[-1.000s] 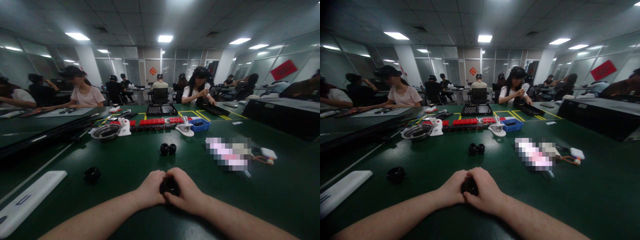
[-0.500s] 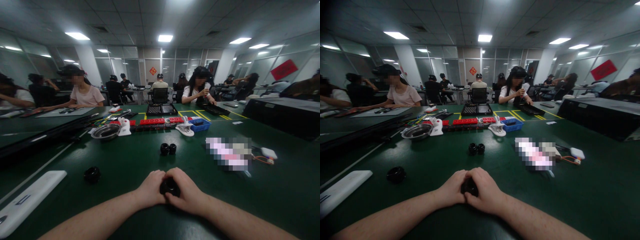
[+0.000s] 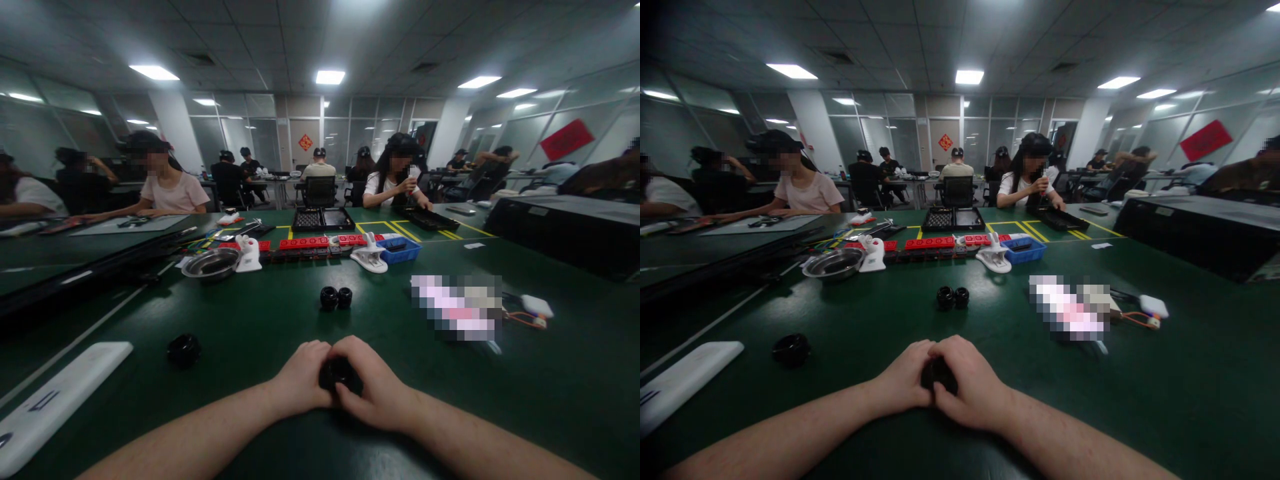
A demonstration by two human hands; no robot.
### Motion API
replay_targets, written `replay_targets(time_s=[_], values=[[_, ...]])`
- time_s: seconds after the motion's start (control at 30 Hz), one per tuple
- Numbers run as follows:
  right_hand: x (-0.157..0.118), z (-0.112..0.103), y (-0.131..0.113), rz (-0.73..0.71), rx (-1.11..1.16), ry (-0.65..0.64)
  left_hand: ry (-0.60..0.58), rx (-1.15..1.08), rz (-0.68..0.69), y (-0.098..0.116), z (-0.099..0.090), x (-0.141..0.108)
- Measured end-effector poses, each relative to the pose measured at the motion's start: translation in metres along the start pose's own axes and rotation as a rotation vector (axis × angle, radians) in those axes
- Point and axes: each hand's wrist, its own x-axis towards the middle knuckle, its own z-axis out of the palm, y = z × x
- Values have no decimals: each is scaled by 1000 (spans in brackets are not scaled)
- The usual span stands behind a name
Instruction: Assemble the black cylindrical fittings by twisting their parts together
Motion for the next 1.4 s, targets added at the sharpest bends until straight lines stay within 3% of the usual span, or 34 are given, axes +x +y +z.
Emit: replay_targets(time_s=[0.13,0.37,0.6,0.83,1.07,1.27,1.4], values=[[-1,-1,-2,-56,63,1,5,-12,-8,-2,2,0],[0,3,3,134,-93,54,-8,-40,42,-1,-1,0],[-3,0,0,-43,71,-4,0,-37,-9,-2,0,-1],[0,3,2,157,-74,7,-20,-47,50,-2,-1,0],[-2,1,1,-12,39,-22,-10,-32,-19,-4,3,0],[1,2,-1,161,-87,12,-22,-47,47,-4,1,0],[0,3,0,112,-41,4,-25,-23,13,-1,-1,-1]])
